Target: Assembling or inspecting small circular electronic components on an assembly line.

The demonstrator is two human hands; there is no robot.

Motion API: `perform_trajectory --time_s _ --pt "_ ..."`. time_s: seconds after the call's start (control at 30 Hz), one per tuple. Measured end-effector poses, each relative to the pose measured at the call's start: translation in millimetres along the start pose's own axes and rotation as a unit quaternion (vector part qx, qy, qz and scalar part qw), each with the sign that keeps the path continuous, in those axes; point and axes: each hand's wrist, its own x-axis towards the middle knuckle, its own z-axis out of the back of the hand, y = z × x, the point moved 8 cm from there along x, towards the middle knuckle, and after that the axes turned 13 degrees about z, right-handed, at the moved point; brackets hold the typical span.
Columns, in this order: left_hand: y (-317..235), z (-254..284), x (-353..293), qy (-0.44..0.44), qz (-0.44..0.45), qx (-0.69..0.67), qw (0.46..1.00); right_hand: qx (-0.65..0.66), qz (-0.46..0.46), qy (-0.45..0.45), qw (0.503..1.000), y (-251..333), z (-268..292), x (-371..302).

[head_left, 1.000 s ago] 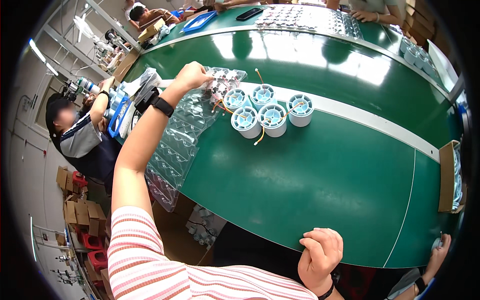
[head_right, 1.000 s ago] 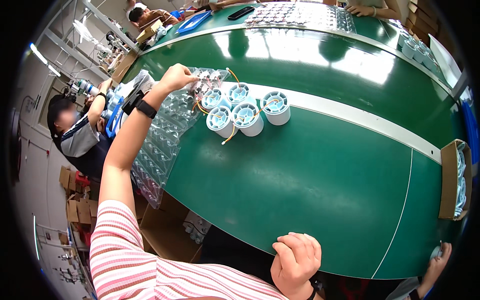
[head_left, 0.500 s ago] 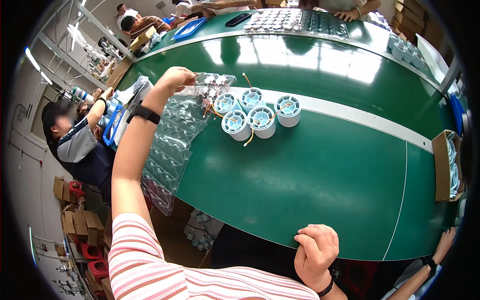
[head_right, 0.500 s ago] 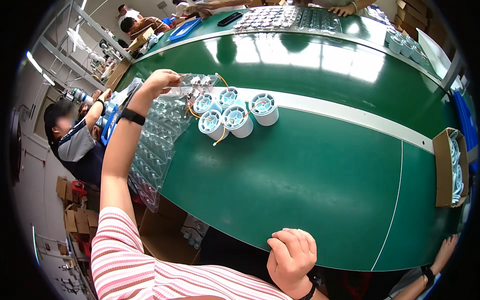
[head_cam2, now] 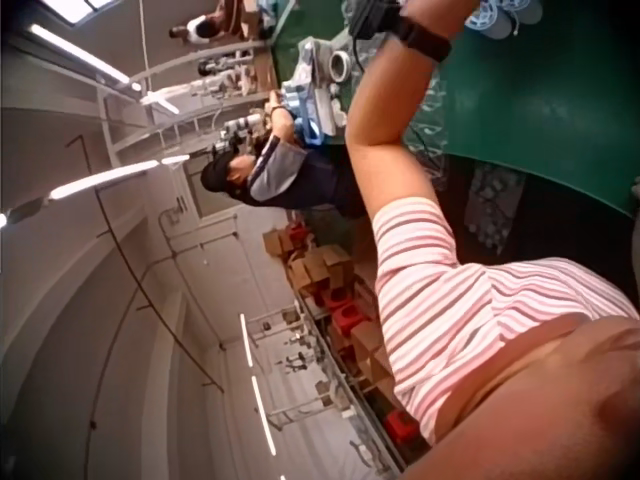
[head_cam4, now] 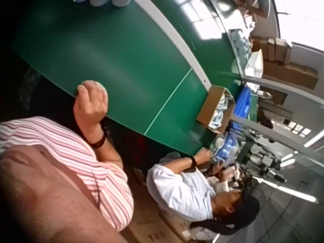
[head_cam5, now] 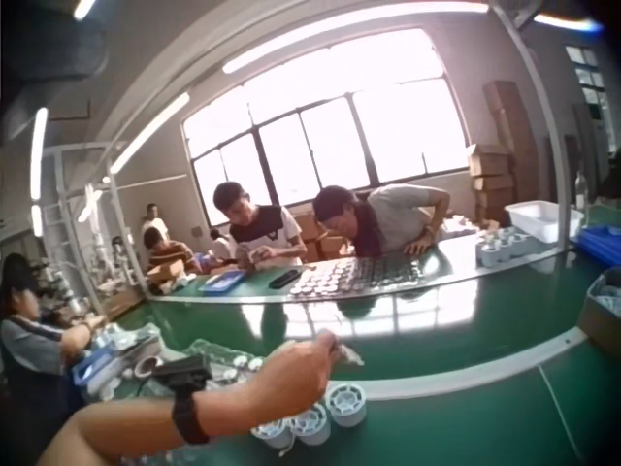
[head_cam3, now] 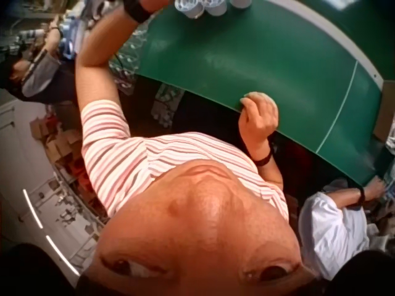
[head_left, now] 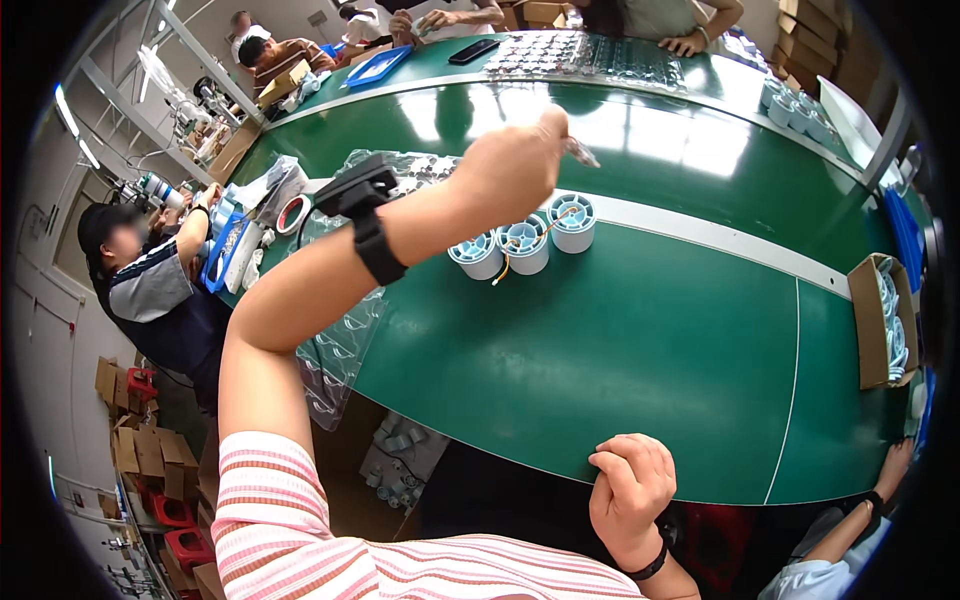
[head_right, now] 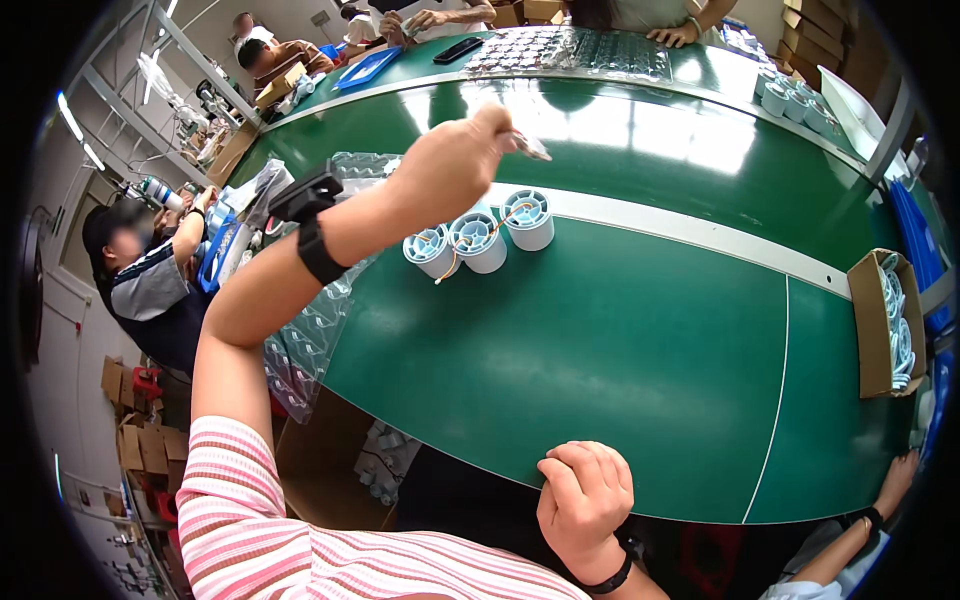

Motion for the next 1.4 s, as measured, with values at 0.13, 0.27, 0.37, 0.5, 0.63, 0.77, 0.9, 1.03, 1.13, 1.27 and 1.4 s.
perform_trajectory --time_s 0.13,0.27,0.37,0.5,0.63,0.77,0.9,1.03,1.13,1.27,1.4 --pt "-53.1 -25.8 -19.2 -0.142 -0.228 0.124 0.955 -0.006 0.020 -0.004 1.000 2.5 1.6 -4.0" --pt "-60.5 -64.8 -32.6 -0.072 -0.180 0.277 0.941 -0.008 0.023 -0.021 0.999 3.2 0.0 -5.3" --pt "-74.9 -60.1 -47.3 -0.041 -0.148 0.230 0.961 0.001 0.026 -0.024 0.999 3.2 -0.6 -2.9" --pt "-97.3 -58.9 -73.3 0.163 -0.048 0.196 0.966 0.037 0.011 -0.031 0.999 -3.7 3.7 -10.5" --pt "-95.4 -53.7 -95.0 0.311 0.063 -0.061 0.946 0.096 -0.045 -0.063 0.992 -11.6 11.5 -10.0" --pt "-96.9 -49.3 -129.7 0.453 0.152 -0.189 0.858 0.105 -0.075 -0.058 0.990 -2.0 23.8 -0.7" --pt "-91.7 -24.5 -140.1 0.190 -0.066 -0.027 0.979 0.146 -0.067 -0.001 0.987 9.0 24.7 3.6" --pt "-120.3 8.4 -162.6 0.053 -0.195 -0.176 0.963 0.134 -0.076 -0.016 0.988 2.8 34.3 4.8" --pt "-135.9 1.5 -173.1 0.072 -0.226 -0.215 0.947 0.099 -0.070 -0.040 0.992 -2.5 43.8 9.1" --pt "-120.2 -12.0 -169.9 0.151 -0.158 -0.317 0.923 0.093 -0.081 -0.047 0.991 -10.8 42.6 8.6" --pt "-112.1 -1.9 -188.5 0.145 -0.157 -0.354 0.911 0.064 -0.075 0.066 0.993 -7.1 26.5 15.6"
